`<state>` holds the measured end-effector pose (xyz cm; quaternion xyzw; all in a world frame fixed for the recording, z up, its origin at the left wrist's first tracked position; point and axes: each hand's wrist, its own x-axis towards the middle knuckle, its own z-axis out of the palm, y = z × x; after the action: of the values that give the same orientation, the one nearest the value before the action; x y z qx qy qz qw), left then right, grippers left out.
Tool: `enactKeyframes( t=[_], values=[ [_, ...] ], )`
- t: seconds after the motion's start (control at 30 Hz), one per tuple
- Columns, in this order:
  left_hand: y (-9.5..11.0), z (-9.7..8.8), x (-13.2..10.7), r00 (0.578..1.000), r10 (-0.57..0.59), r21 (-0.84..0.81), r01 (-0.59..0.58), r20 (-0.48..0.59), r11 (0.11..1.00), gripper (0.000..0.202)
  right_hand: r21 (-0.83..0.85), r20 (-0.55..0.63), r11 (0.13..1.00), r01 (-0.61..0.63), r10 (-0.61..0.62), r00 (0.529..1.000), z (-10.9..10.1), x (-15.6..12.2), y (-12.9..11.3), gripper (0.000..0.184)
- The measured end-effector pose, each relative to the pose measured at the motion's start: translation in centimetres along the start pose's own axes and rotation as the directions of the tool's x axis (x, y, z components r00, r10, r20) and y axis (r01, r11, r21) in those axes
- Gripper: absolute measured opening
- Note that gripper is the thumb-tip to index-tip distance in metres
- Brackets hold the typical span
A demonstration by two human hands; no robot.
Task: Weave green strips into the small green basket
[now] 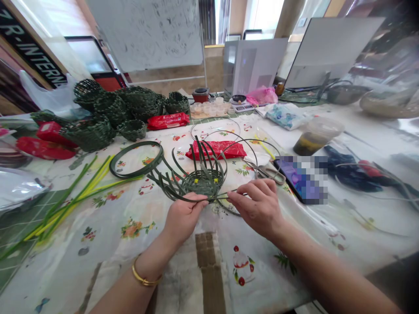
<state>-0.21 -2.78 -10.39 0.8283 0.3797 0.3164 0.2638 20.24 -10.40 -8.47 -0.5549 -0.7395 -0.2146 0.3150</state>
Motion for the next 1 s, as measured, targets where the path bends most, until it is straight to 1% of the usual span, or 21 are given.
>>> enactKeyframes(
  t=[0.07, 0.1, 0.13, 0.2, 0.23, 0.27, 0.3, 0.33, 0.4, 0.43, 0.47, 0.5, 0.53, 0.6, 0.63, 0.73, 0.8, 0.87, 0.9, 0.93, 1.0],
  values=[
    [0.1, 0.0, 0.0, 0.999, -0.013, -0.024, 0.013, -0.03, 1.0, 0.015, 0.052, 0.144, 0.998, -0.029, 0.022, 0.989, -0.3, 0.0, -0.2, 0.016],
    [0.1, -0.1, -0.1, 0.999, -0.021, -0.041, 0.019, -0.043, 0.999, 0.015, 0.095, 0.226, 0.993, -0.074, 0.051, 0.973, -0.4, 0.0, -0.1, 0.019],
    [0.2, -0.1, -0.1, 0.998, -0.024, -0.06, 0.021, -0.053, 0.998, 0.015, 0.146, 0.313, 0.979, -0.139, 0.088, 0.946, -0.4, 0.0, 0.0, 0.021],
    [0.2, -0.1, -0.2, 0.998, -0.016, -0.099, 0.01, -0.064, 0.995, 0.015, 0.271, 0.503, 0.906, -0.326, 0.155, 0.85, -0.2, 0.1, 0.5, 0.025],
    [0.3, -0.2, -0.2, 0.998, -0.004, -0.119, -0.004, -0.064, 0.993, 0.015, 0.339, 0.593, 0.835, -0.433, 0.168, 0.787, 0.0, 0.1, 0.9, 0.026],
    [0.3, -0.2, -0.2, 0.998, 0.013, -0.137, -0.02, -0.058, 0.99, 0.015, 0.404, 0.673, 0.739, -0.539, 0.159, 0.723, 0.2, 0.1, 1.3, 0.027],
    [0.4, -0.2, -0.2, 0.998, 0.037, -0.151, -0.044, -0.049, 0.988, 0.015, 0.46, 0.733, 0.621, -0.635, 0.138, 0.666, 0.4, 0.1, 1.7, 0.029],
    [0.4, -0.3, -0.2, 0.997, 0.066, -0.156, -0.072, -0.039, 0.985, 0.015, 0.502, 0.771, 0.486, -0.716, 0.125, 0.625, 0.7, 0.1, 2.1, 0.032],
    [0.5, -0.3, -0.3, 0.992, 0.125, -0.129, -0.126, -0.02, 0.984, 0.014, 0.551, 0.791, 0.223, -0.804, 0.17, 0.588, 1.1, 0.2, 2.6, 0.035],
    [0.5, -0.3, -0.3, 0.989, 0.147, -0.099, -0.148, -0.012, 0.984, 0.014, 0.571, 0.778, 0.124, -0.812, 0.233, 0.583, 1.2, 0.2, 2.7, 0.035],
    [0.4, -0.3, -0.4, 0.986, 0.164, -0.066, -0.164, -0.004, 0.984, 0.014, 0.596, 0.751, 0.06, -0.801, 0.31, 0.582, 1.2, 0.2, 2.7, 0.033],
    [0.4, -0.3, -0.5, 0.985, 0.173, -0.032, -0.173, 0.005, 0.984, 0.014, 0.622, 0.718, 0.031, -0.782, 0.377, 0.586, 1.2, 0.2, 2.6, 0.031],
    [0.3, -0.3, -0.5, 0.984, 0.179, -0.003, -0.179, 0.018, 0.984, 0.014, 0.647, 0.684, 0.028, -0.762, 0.42, 0.596, 1.1, 0.2, 2.5, 0.03],
    [0.3, -0.3, -0.6, 0.981, 0.189, 0.037, -0.191, 0.041, 0.981, 0.013, 0.675, 0.643, 0.076, -0.734, 0.426, 0.636, 0.7, 0.3, 2.0, 0.029],
    [0.2, -0.2, -0.7, 0.98, 0.191, 0.049, -0.194, 0.048, 0.98, 0.013, 0.67, 0.637, 0.131, -0.731, 0.404, 0.656, 0.6, 0.2, 1.8, 0.029],
    [0.2, -0.2, -0.7, 0.983, 0.18, 0.066, -0.182, 0.041, 0.981, 0.013, 0.608, 0.586, 0.4, -0.686, 0.357, 0.728, 0.3, 0.0, 1.3, 0.024],
    [0.2, -0.2, -0.7, 0.986, 0.166, 0.066, -0.168, 0.034, 0.984, 0.012, 0.58, 0.523, 0.569, -0.583, 0.288, 0.802, 0.4, -0.2, 1.2, 0.023],
    [0.2, -0.2, -0.8, 0.986, 0.16, 0.067, -0.162, 0.039, 0.984, 0.012, 0.577, 0.44, 0.712, -0.4, 0.142, 0.887, 0.5, -0.2, 1.4, 0.025],
    [0.3, -0.2, -0.8, 0.986, 0.163, 0.066, -0.166, 0.045, 0.984, 0.011, 0.556, 0.39, 0.784, -0.275, 0.046, 0.92, 0.3, -0.2, 1.6, 0.025],
    [0.3, -0.2, -0.9, 0.984, 0.171, 0.063, -0.174, 0.051, 0.983, 0.011, 0.513, 0.338, 0.847, -0.139, -0.051, 0.94, 0.1, -0.1, 1.8, 0.026],
    [0.3, -0.1, -1.0, 0.978, 0.2, 0.063, -0.204, 0.067, 0.977, 0.011, 0.359, 0.298, 0.931, 0.074, -0.189, 0.936, -0.6, 0.1, 2.5, 0.029]
  ],
)
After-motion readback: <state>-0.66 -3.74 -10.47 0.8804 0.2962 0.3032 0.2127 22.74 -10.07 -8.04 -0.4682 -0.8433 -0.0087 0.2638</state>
